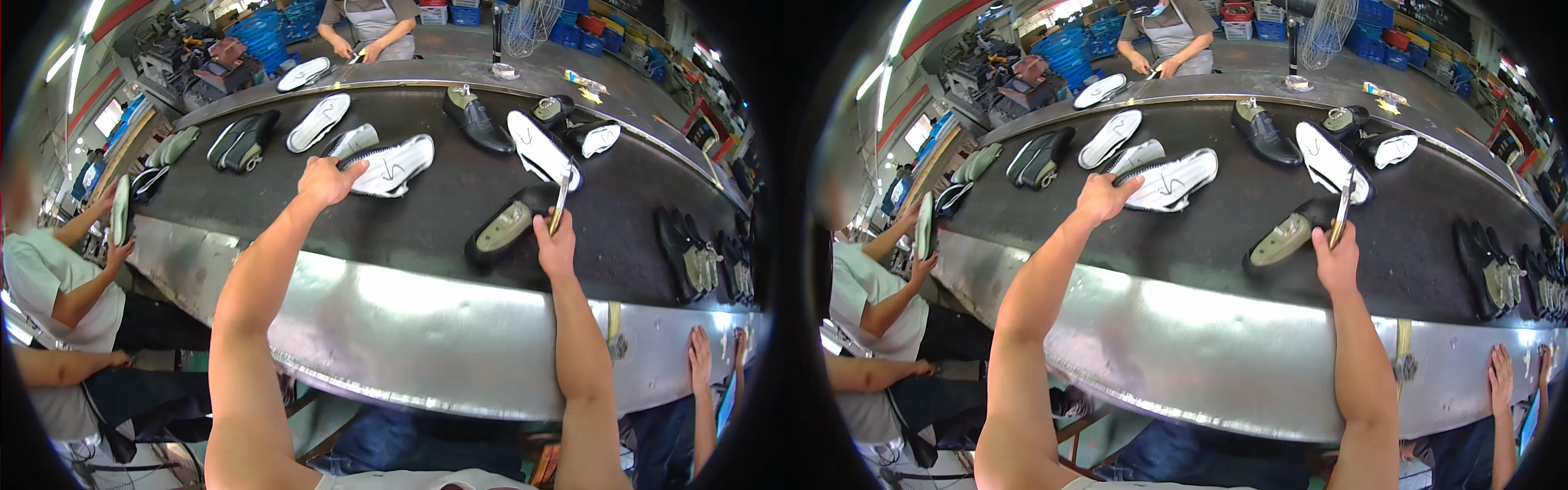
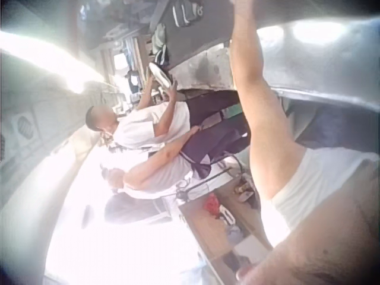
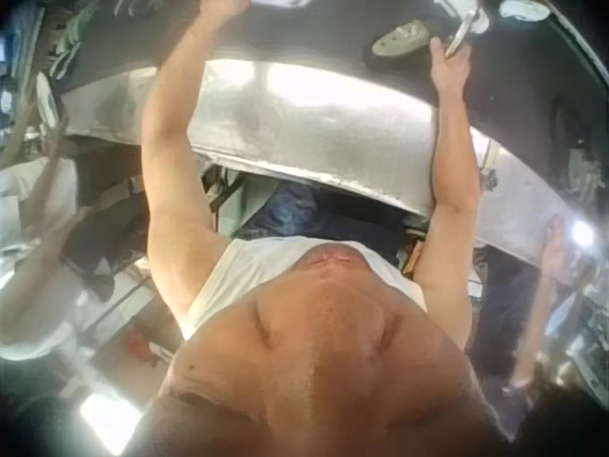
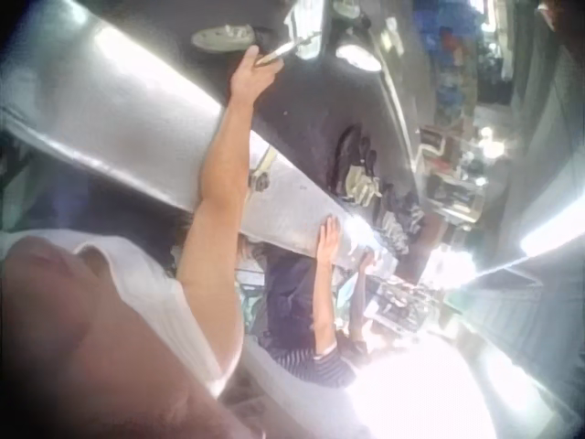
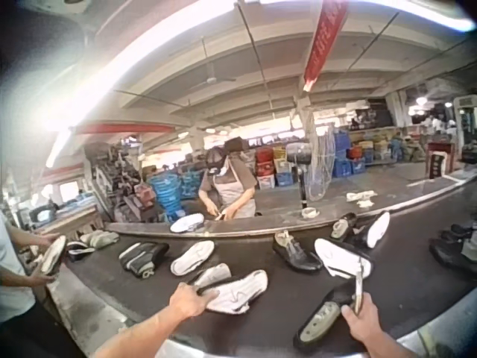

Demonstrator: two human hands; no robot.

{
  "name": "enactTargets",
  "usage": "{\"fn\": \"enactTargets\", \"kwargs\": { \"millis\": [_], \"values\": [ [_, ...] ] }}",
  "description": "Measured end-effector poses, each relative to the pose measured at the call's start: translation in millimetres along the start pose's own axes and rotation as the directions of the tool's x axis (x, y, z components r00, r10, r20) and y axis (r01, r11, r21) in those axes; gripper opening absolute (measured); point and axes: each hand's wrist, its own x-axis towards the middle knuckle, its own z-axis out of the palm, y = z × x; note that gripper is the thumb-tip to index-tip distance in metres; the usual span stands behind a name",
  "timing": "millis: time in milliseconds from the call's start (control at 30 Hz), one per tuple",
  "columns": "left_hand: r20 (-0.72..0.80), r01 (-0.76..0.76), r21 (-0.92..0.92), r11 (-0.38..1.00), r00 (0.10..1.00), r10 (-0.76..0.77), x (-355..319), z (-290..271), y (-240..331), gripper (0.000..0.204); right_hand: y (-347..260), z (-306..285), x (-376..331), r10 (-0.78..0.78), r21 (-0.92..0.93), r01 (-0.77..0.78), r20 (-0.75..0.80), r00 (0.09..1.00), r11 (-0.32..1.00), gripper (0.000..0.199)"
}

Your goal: Pulling and trimming shoe upper edges over a last using pliers in a shoe factory.

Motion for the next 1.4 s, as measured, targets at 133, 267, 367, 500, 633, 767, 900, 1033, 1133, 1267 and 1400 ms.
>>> {"fn": "enactTargets", "kwargs": {
  "millis": [133,267,367,500,633,767,900,1033,1133,1267,1400],
  "values": [
    [0.177,-0.003,0.033,0.999,0.984,-0.003,-109.1,-56.7,-34.4,0.088,-20.8,-20.8,-28.2,-0.118,0.059,0.126,-0.124,0.985,0.99,0.047],
    [0.175,0.005,-0.158,0.987,0.984,0.023,-216.8,-73.4,-99.3,0.082,-107.6,-68.4,-115.9,-0.117,0.221,0.098,0.075,0.99,0.97,0.045],
    [0.07,-0.067,-0.232,0.97,0.994,0.085,-276.8,-56.4,-112.7,0.077,-119.8,-115.3,-229.4,0.006,0.33,-0.122,0.33,0.944,0.936,0.035],
    [-0.043,-0.116,-0.225,0.967,0.993,0.109,-330.6,-27.0,-124.1,0.076,-109.2,-176.4,-394.4,0.175,0.105,-0.316,0.652,0.738,0.943,0.041],
    [-0.146,-0.15,-0.242,0.959,0.982,0.117,-357.6,-30.4,-123.6,0.067,-94.9,-215.8,-501.7,0.324,-0.147,-0.329,0.742,0.587,0.933,0.051],
    [-0.306,-0.255,-0.162,0.953,0.931,0.197,-375.5,-42.4,-118.8,0.06,-116.6,-229.4,-487.8,0.28,-0.169,-0.227,0.678,0.68,0.959,0.063],
    [-0.266,-0.227,-0.267,0.937,0.952,0.154,-354.2,-46.9,-138.3,0.057,-137.8,-204.8,-404.1,0.073,-0.087,-0.024,0.629,0.774,0.996,0.057],
    [-0.294,-0.151,-0.434,0.888,0.956,0.019,-312.7,-53.0,-149.9,0.046,-126.6,-148.0,-310.8,-0.13,-0.073,0.198,0.533,0.836,0.977,0.063],
    [-0.34,-0.162,-0.414,0.896,0.94,0.013,-251.8,-54.9,-158.5,0.05,-134.6,-95.3,-236.7,-0.12,-0.118,0.203,0.494,0.861,0.972,0.063],
    [-0.172,0.023,-0.452,0.892,0.979,-0.113,-140.8,-40.8,-161.0,0.061,-105.3,-20.8,-149.1,-0.202,-0.079,0.263,0.445,0.872,0.962,0.062],
    [-0.078,0.171,-0.405,0.898,0.972,-0.22,-36.3,-27.1,-149.1,0.073,-104.4,12.9,-118.0,-0.211,-0.15,0.279,0.361,0.908,0.948,0.06]
  ]
}}
